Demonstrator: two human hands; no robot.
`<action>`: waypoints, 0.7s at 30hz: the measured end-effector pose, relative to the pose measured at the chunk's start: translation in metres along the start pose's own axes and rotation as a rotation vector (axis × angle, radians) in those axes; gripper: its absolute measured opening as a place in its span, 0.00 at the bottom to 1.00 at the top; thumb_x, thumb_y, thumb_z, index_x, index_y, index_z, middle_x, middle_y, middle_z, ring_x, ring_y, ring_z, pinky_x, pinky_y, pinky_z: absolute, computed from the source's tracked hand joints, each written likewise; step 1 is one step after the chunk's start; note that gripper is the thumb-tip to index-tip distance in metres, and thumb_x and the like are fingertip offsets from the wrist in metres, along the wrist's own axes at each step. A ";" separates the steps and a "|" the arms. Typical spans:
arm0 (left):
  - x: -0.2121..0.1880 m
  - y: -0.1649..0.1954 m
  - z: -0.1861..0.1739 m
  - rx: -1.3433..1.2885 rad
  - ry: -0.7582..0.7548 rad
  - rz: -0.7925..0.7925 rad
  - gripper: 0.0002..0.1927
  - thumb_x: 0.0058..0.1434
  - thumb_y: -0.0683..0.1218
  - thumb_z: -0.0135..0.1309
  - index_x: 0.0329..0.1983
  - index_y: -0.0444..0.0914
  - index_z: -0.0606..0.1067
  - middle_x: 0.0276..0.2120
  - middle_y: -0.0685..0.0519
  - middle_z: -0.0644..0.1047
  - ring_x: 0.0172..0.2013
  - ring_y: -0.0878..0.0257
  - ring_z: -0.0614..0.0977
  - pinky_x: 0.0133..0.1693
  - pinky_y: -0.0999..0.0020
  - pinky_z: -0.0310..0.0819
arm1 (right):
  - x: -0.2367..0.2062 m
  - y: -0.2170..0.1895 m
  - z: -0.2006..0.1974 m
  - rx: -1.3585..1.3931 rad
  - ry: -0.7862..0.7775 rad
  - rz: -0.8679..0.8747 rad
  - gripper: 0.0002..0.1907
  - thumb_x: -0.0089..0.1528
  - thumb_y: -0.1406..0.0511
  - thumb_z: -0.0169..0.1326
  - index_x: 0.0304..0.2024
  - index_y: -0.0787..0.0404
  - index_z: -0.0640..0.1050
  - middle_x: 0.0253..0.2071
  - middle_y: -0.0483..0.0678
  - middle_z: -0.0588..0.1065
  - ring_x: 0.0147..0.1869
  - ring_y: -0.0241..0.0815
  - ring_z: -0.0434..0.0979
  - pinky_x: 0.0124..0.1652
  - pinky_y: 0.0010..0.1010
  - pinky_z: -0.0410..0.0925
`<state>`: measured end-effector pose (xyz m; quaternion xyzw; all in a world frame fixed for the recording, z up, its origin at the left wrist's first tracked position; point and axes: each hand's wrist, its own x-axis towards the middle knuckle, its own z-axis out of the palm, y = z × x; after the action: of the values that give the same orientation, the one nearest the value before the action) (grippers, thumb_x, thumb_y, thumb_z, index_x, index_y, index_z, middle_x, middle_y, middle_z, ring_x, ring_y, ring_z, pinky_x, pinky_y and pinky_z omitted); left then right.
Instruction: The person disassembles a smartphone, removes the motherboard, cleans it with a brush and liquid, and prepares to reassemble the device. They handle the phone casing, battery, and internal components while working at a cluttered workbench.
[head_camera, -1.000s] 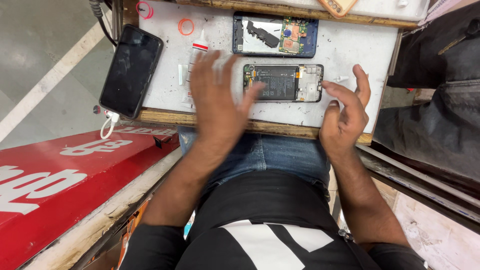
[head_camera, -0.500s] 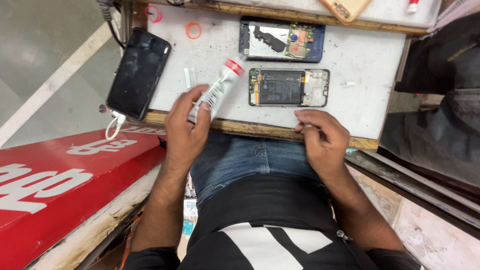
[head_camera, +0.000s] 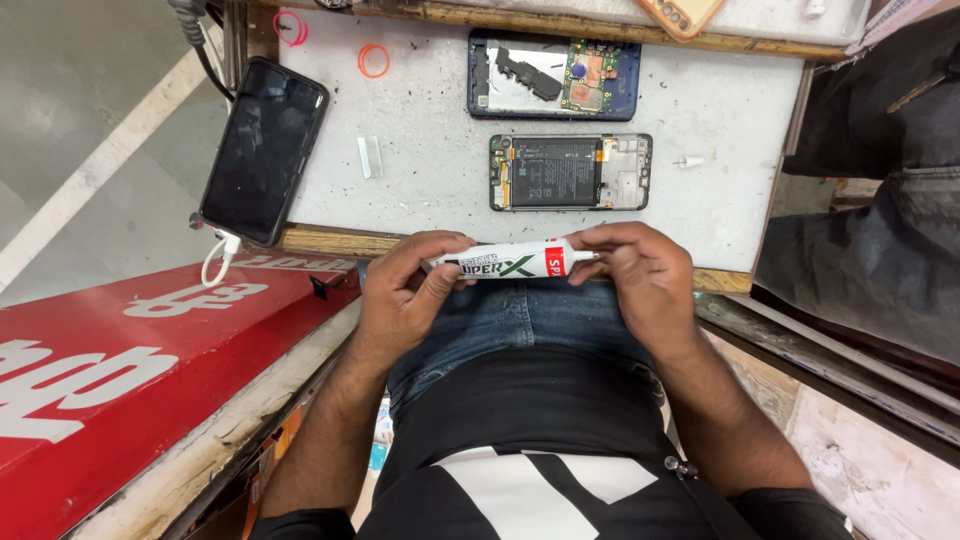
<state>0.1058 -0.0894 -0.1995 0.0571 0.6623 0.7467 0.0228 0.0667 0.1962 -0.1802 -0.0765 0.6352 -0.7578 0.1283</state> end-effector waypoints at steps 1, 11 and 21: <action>0.000 0.001 0.001 0.058 0.001 0.022 0.13 0.73 0.44 0.54 0.56 0.32 0.76 0.51 0.44 0.81 0.45 0.63 0.85 0.46 0.70 0.85 | -0.002 0.002 0.000 -0.064 -0.008 -0.069 0.12 0.71 0.66 0.49 0.50 0.70 0.75 0.48 0.59 0.80 0.43 0.39 0.83 0.43 0.27 0.79; -0.014 0.001 0.015 -0.099 -0.154 0.039 0.18 0.65 0.42 0.64 0.58 0.38 0.78 0.57 0.43 0.81 0.62 0.54 0.82 0.66 0.59 0.78 | -0.026 0.010 -0.007 -0.571 0.047 -0.230 0.11 0.73 0.64 0.51 0.41 0.66 0.74 0.39 0.53 0.80 0.40 0.36 0.80 0.41 0.26 0.75; -0.014 -0.009 -0.008 -0.137 -0.059 0.104 0.13 0.67 0.40 0.62 0.54 0.36 0.79 0.54 0.41 0.81 0.54 0.52 0.85 0.57 0.59 0.84 | -0.022 -0.009 -0.025 -0.302 0.046 -0.225 0.07 0.75 0.67 0.50 0.44 0.65 0.70 0.39 0.52 0.77 0.45 0.39 0.81 0.45 0.29 0.77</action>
<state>0.1181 -0.0977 -0.2102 0.1117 0.6049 0.7884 0.0072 0.0804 0.2275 -0.1743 -0.1481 0.7319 -0.6650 0.0153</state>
